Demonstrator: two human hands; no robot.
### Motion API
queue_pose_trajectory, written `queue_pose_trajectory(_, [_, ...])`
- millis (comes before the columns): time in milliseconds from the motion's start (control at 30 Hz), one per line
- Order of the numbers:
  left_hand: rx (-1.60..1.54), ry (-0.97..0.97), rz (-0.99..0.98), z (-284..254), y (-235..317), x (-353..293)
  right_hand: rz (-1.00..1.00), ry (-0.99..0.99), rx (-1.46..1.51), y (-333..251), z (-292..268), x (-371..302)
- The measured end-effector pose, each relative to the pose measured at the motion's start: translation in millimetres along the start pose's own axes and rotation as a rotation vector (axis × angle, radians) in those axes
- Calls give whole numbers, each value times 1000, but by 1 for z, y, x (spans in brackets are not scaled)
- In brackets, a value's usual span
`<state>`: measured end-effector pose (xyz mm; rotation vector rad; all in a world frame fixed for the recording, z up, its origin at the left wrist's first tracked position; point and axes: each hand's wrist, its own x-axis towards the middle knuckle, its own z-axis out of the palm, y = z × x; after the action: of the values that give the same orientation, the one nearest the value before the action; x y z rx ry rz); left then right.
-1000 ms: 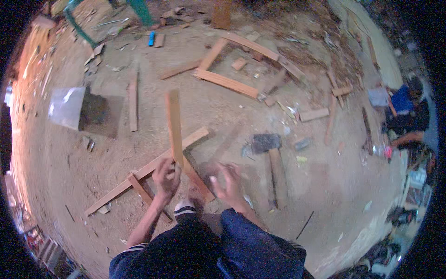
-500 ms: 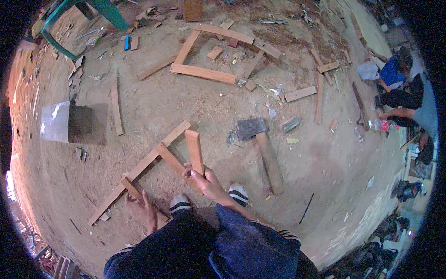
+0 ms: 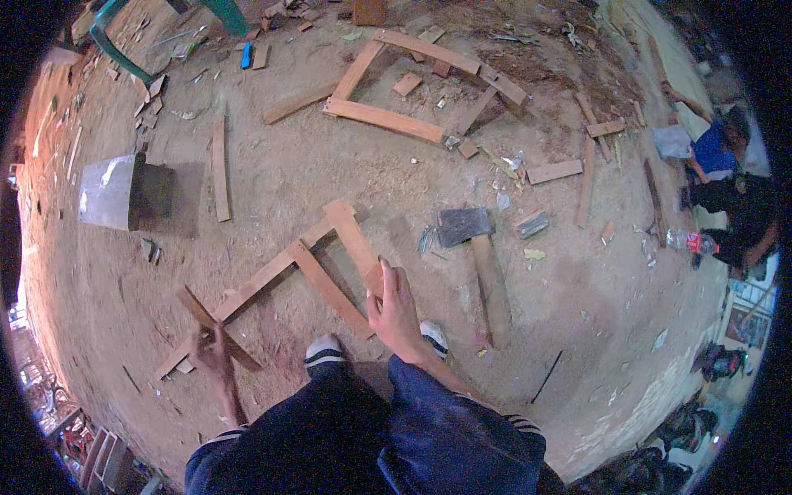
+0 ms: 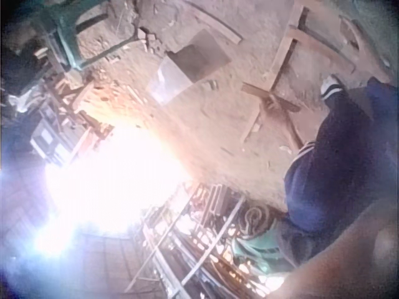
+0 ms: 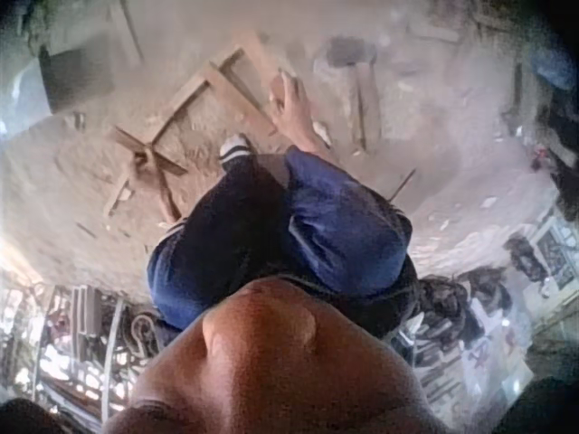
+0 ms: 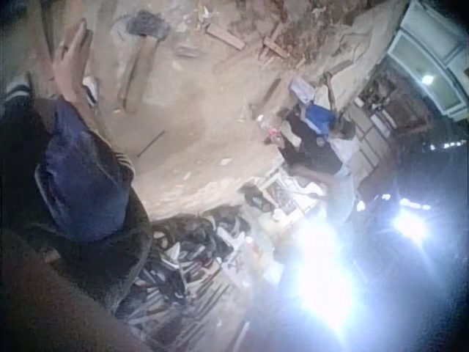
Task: The person aligns wooden boards on the ground to form a structure, using their hands to position them. They use a hatchet to tap pieces into place and adjust the fit by hand.
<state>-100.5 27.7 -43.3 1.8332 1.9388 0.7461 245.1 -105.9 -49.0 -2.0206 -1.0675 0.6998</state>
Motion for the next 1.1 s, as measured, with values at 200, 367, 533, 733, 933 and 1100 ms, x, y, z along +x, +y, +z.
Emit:
queue_pose_trajectory(200, [249, 322, 320, -10, 55, 119, 48, -43, 25, 2, 3, 1])
queue_pose_trajectory(367, [-200, -206, 116, 46, 78, 62, -39, -51, 87, -12, 30, -12])
queue_pose_trajectory(533, [-871, -681, -394, 116, 99, -72, 128, -217, 180, -22, 50, -31])
queue_pose_trajectory(733, [-843, -642, -697, 95, 88, -69, -317, -549, 216, -49, 60, -29])
queue_pose_trajectory(933, [-784, -253, -655, 63, 36, -29, -219, -466, 152, -29, 49, -24])
queue_pose_trajectory(1100, [-608, -1, -515, 42, -18, -30, -73, -240, 67, 0, 30, -19])
